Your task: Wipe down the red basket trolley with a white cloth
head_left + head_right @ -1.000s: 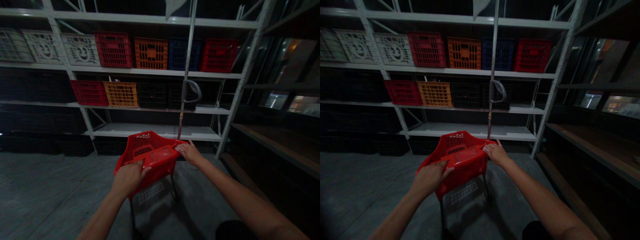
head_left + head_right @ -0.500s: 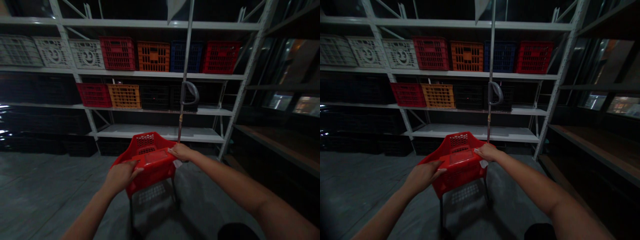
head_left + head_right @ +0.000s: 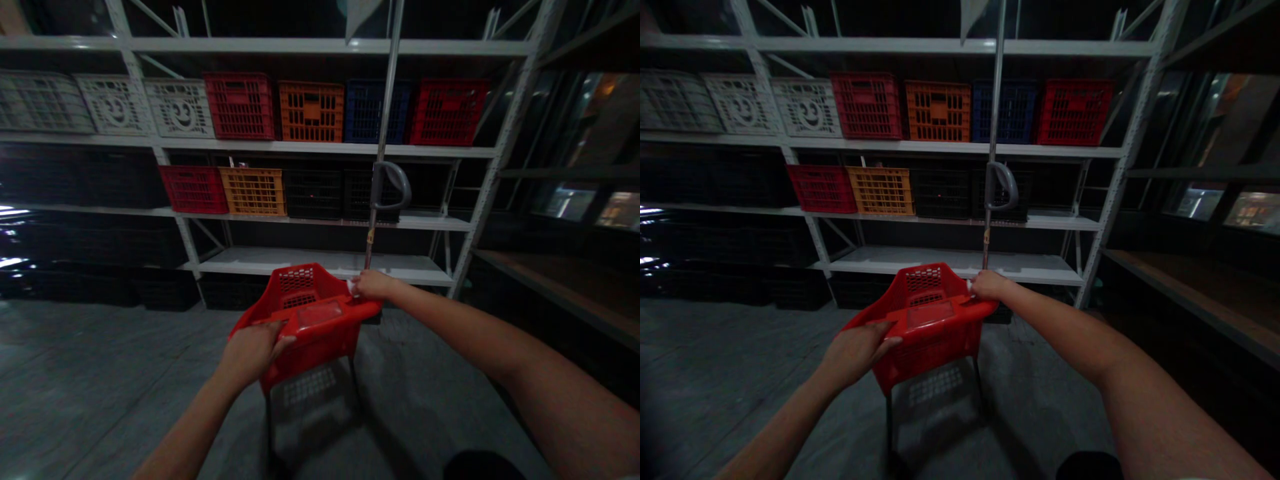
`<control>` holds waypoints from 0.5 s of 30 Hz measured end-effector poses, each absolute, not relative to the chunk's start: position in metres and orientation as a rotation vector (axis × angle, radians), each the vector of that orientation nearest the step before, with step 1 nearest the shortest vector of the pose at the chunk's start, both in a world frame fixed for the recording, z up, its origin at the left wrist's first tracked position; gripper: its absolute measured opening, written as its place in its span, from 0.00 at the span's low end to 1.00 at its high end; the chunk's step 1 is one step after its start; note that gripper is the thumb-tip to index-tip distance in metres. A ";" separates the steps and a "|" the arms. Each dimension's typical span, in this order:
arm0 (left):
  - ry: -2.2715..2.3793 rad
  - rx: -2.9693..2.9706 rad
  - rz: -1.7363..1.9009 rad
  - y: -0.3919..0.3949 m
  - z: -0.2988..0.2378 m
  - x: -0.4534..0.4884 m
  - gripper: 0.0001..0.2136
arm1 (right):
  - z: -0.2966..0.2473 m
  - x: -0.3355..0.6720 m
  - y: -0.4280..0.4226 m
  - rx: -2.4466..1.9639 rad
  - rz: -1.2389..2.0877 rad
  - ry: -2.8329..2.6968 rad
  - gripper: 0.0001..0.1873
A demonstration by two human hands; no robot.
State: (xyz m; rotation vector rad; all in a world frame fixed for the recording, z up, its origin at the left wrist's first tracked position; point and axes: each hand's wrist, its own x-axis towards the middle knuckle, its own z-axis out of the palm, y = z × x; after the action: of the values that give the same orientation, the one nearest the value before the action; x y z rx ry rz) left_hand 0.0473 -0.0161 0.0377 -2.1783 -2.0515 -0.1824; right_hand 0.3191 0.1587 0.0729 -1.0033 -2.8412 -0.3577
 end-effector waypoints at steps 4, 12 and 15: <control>-2.064 -2.167 -0.194 -0.017 0.037 0.050 0.23 | 0.068 0.325 0.156 -1.139 -0.206 -2.968 0.06; -2.065 -2.152 -0.188 -0.019 0.036 0.059 0.23 | 0.030 0.342 0.097 -1.436 -0.003 -2.184 0.17; -2.010 -2.172 -0.207 -0.017 0.034 0.069 0.23 | -0.007 0.307 0.061 -1.216 0.101 -1.787 0.22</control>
State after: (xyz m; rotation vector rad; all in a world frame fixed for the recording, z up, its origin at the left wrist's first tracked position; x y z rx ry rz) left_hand 0.0693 -0.0166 0.0335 -2.1722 -2.0102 -0.2069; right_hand 0.3073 0.0608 -0.0075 -1.2165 -1.7873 0.1013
